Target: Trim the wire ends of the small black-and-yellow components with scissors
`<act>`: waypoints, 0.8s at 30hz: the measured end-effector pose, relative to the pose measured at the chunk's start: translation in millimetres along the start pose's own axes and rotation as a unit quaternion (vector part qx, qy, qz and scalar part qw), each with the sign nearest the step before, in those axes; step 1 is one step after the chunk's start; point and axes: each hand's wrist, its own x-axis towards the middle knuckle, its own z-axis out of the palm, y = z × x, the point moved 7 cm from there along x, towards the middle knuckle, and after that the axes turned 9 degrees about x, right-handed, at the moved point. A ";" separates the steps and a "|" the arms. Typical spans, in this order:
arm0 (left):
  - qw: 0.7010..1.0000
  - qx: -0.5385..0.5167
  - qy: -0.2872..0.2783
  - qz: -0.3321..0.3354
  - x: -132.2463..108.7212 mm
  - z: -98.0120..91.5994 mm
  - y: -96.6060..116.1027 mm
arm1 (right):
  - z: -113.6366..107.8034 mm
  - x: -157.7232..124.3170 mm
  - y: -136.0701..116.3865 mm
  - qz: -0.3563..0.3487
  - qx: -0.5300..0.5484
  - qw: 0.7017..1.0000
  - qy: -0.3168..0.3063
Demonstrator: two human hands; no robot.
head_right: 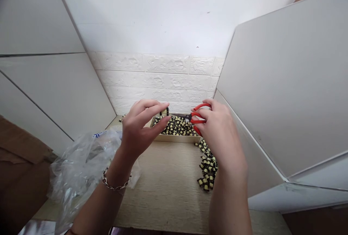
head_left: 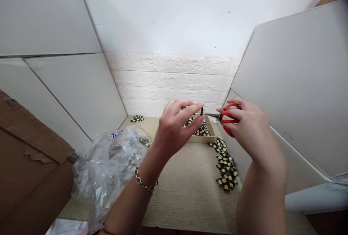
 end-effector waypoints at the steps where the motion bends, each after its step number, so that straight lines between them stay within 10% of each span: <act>1: 1.000 0.000 -0.002 0.000 -0.2 0.6 0.0 | 0.0 0.2 -0.4 0.001 0.001 1.000 0.000; 24: 0.997 0.052 -0.025 0.054 -2.1 5.0 4.3 | 1.7 0.3 -1.7 0.004 0.007 1.000 -0.014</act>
